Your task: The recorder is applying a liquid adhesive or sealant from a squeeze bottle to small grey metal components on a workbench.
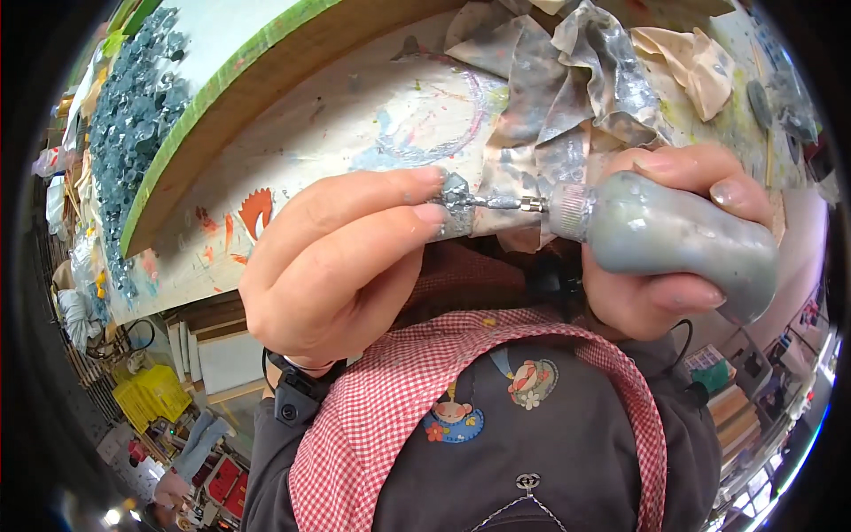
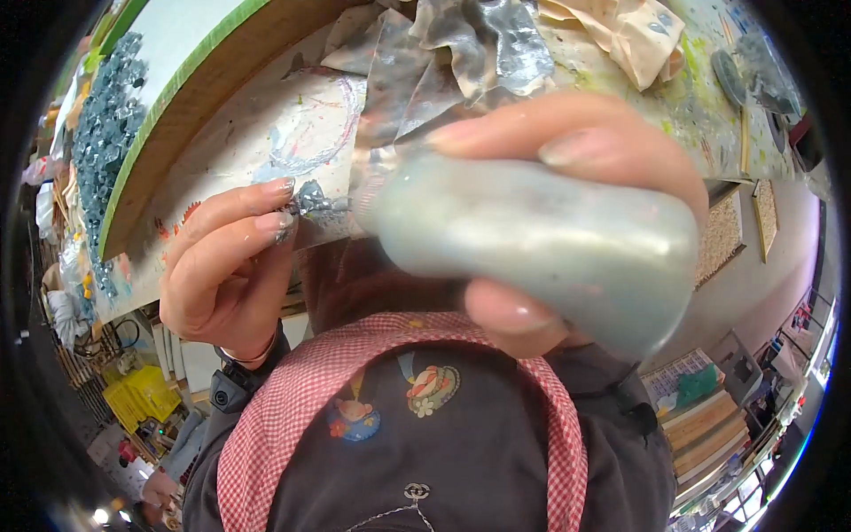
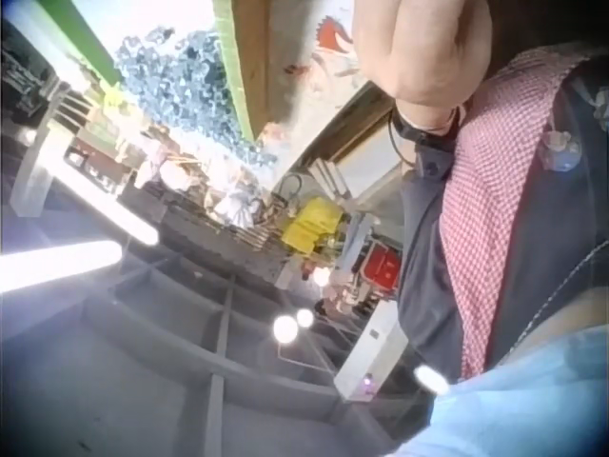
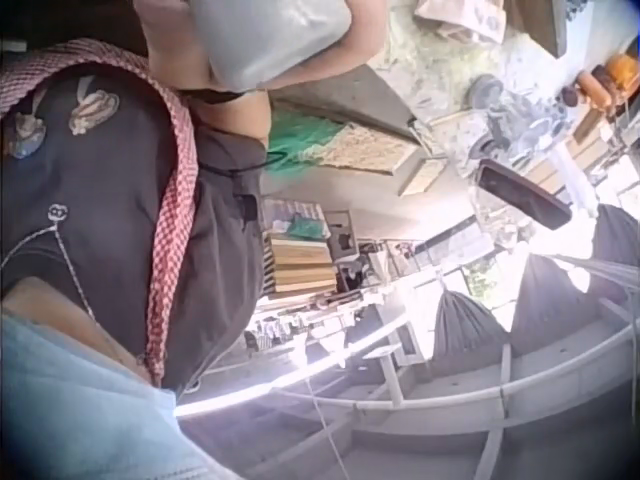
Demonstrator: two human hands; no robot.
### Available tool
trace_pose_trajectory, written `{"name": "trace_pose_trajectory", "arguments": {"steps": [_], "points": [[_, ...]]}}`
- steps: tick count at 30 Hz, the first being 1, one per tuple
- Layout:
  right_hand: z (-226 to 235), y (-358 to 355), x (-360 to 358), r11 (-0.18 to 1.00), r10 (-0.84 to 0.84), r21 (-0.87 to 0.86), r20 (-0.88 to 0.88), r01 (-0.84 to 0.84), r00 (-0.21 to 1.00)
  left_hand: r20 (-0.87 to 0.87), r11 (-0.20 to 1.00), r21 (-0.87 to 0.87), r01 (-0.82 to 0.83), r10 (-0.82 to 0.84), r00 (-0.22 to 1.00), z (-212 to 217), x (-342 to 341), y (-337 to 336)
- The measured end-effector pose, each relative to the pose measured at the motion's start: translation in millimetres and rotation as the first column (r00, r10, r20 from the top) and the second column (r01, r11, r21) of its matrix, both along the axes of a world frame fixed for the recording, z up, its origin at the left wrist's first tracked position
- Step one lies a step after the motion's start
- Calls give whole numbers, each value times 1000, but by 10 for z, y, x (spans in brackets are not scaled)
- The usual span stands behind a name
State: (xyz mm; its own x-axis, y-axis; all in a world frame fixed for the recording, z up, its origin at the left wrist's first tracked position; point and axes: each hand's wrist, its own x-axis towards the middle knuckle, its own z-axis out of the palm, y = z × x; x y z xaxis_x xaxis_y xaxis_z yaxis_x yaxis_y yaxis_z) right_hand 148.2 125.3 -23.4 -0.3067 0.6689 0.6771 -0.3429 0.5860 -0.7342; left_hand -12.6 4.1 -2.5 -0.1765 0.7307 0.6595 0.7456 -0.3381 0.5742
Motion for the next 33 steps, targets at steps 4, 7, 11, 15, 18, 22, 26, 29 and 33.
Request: {"name": "trace_pose_trajectory", "arguments": {"steps": [4,7,11,15,18,22,26,29,33], "points": [[-2,-5,0,1000,-9,-2,-5,9,1000,15,1000,-14,-2,3,1000,5,2,2],[-12,-8,-17,1000,-27,3,-17,27,999,32,999,-27,-26,27,999,8,15,-2],[-27,-11,-50,996,-85,16,-51,86,995,87,992,-99,-76,85,993,35,23,-52],[-21,-8,-66,997,-72,9,-49,73,996,180,997,-75,-22,35,983,17,-31,-36],[4,-10,-52,1000,-25,0,-10,25,1000,127,998,-65,-3,11,992,19,-37,-33],[37,-10,-32,995,94,-38,2,-94,996,105,999,-49,-11,16,994,18,-19,-23],[52,-9,-34,999,37,-23,54,-36,998,99,999,-46,-25,29,995,25,-6,-21],[61,-7,-39,999,41,-30,66,-39,997,88,998,-48,-29,33,996,23,0,-14],[69,-4,-38,998,51,-31,77,-49,996,96,1000,-17,-25,27,995,6,-5,-1]]}}
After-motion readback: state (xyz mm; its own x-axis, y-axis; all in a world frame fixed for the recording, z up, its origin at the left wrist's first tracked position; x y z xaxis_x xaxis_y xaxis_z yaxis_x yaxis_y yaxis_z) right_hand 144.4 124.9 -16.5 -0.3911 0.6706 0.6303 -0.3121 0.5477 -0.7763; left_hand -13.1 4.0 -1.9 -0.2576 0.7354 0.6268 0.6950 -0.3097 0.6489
